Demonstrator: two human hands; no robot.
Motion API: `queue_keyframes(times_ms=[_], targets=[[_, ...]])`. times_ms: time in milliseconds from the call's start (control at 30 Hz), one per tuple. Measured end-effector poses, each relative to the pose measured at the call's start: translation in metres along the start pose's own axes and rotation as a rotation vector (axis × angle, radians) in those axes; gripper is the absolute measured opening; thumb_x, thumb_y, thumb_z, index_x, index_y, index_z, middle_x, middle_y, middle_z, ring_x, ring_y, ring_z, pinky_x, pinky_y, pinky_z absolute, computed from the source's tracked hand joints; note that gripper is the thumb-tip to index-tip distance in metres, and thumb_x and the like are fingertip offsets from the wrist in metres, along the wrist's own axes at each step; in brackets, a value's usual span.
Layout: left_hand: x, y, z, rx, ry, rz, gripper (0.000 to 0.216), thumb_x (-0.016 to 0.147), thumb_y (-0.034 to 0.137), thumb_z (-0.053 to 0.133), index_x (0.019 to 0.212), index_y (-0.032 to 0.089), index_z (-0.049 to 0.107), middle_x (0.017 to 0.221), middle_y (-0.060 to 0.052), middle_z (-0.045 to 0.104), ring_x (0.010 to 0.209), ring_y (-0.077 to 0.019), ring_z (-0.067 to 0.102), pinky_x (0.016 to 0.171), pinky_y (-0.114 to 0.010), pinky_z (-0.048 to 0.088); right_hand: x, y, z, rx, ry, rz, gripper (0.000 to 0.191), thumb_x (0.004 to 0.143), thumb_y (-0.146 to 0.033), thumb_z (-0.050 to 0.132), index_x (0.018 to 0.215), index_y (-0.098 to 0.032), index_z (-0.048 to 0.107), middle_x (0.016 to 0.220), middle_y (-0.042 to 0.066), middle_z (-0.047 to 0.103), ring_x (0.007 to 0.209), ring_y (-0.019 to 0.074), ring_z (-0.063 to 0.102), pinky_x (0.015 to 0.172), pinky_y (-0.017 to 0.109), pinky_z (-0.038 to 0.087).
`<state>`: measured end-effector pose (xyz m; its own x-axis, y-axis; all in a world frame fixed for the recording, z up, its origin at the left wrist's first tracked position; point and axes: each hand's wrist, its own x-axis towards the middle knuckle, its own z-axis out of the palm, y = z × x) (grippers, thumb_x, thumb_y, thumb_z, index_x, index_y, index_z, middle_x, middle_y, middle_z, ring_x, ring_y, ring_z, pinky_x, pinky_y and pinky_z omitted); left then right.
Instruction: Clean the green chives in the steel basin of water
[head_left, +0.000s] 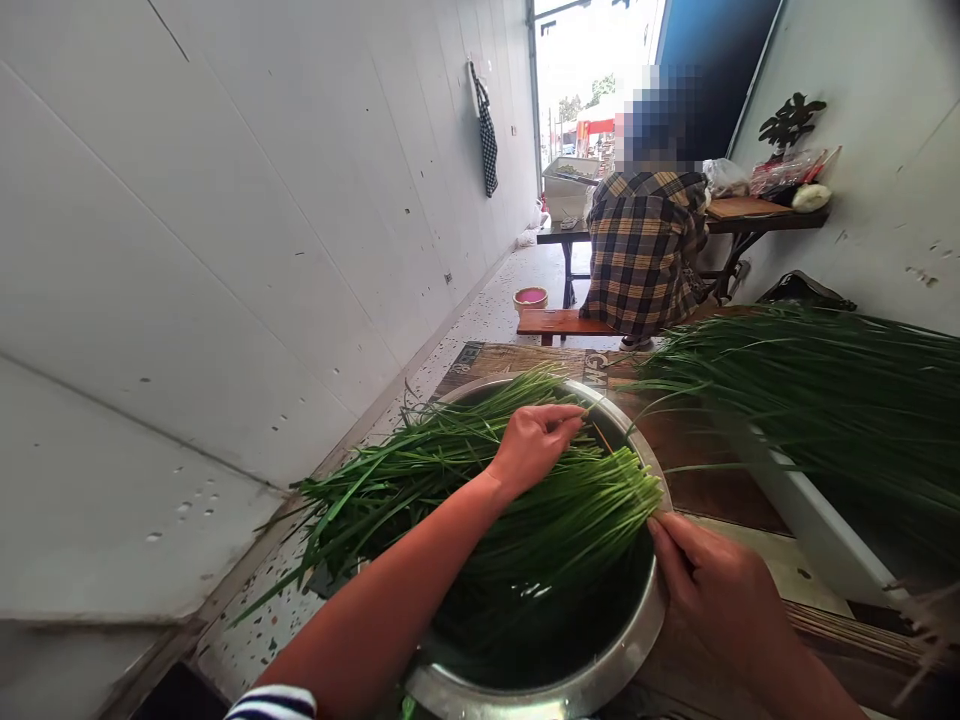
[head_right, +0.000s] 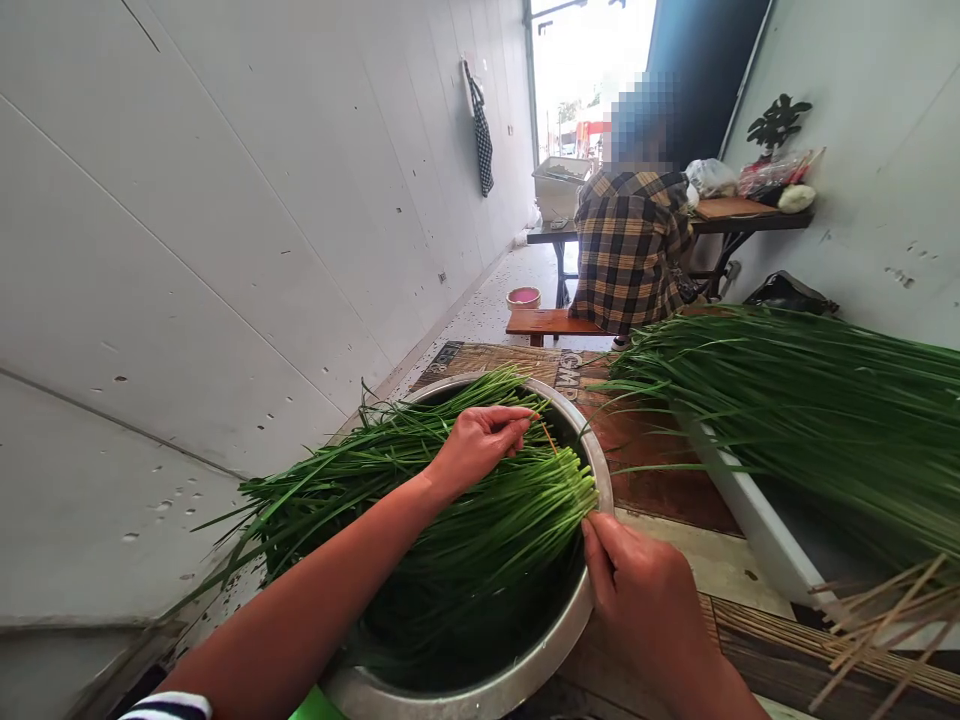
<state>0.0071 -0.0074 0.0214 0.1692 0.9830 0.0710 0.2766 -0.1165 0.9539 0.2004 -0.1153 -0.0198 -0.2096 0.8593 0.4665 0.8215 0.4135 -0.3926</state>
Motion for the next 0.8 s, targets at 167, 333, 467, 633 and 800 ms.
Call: queue_keyframes(times_ms=[167,333,467,633,800], targets=[[-0.0014,0.0002,0.0041,-0.081,-0.062,-0.086,0.025,0.073,0.024,0.062,0.093,0.014,0.076,0.073,-0.004,0.07,0.057,-0.0096,0.051,0.055,-0.021,0.039,0.0024,-0.0015,-0.0015,0.005,-0.005,-0.01,0.035,0.096,-0.028,0.039,0.068,-0.02,0.058,0.063,0.002,0.068,0.049,0.013,0.06,0.049,0.022,0.039],[-0.0037,0.0058,0.0076,-0.265,-0.085,-0.216,0.03,0.072,0.03,0.066,0.095,0.012,0.074,0.068,-0.003,0.067,0.05,-0.0056,0.042,0.05,-0.02,0.033,0.003,-0.0033,-0.0034,0.006,-0.003,-0.018,0.035,0.096,-0.029,0.038,0.07,-0.019,0.059,0.055,0.0,0.063,0.045,0.0128,0.057,0.047,0.023,0.036],[-0.0028,0.0042,0.0074,-0.339,-0.056,-0.28,0.029,0.067,0.034,0.071,0.084,0.01,0.074,0.068,-0.005,0.067,0.05,-0.0051,0.044,0.047,-0.019,0.031,0.0015,-0.0029,-0.003,0.004,-0.028,0.004,0.036,0.097,-0.03,0.038,0.07,-0.02,0.06,0.057,0.001,0.063,0.046,0.0125,0.056,0.048,0.024,0.036],[-0.0016,0.002,0.0066,-0.382,-0.048,-0.297,0.034,0.063,0.036,0.074,0.084,0.01,0.074,0.068,-0.005,0.067,0.049,-0.0041,0.041,0.046,-0.019,0.029,0.0007,-0.0021,-0.0014,0.01,-0.021,-0.001,0.036,0.097,-0.029,0.038,0.07,-0.019,0.058,0.056,0.0,0.062,0.046,0.012,0.055,0.048,0.024,0.035],[-0.0014,0.0003,0.0072,-0.434,-0.057,-0.301,0.038,0.062,0.036,0.076,0.089,0.009,0.073,0.065,-0.003,0.064,0.047,-0.0028,0.036,0.045,-0.02,0.023,-0.0007,-0.0001,-0.0004,-0.001,-0.03,-0.003,0.035,0.097,-0.029,0.038,0.07,-0.019,0.059,0.057,0.0,0.062,0.047,0.0123,0.056,0.05,0.024,0.035]])
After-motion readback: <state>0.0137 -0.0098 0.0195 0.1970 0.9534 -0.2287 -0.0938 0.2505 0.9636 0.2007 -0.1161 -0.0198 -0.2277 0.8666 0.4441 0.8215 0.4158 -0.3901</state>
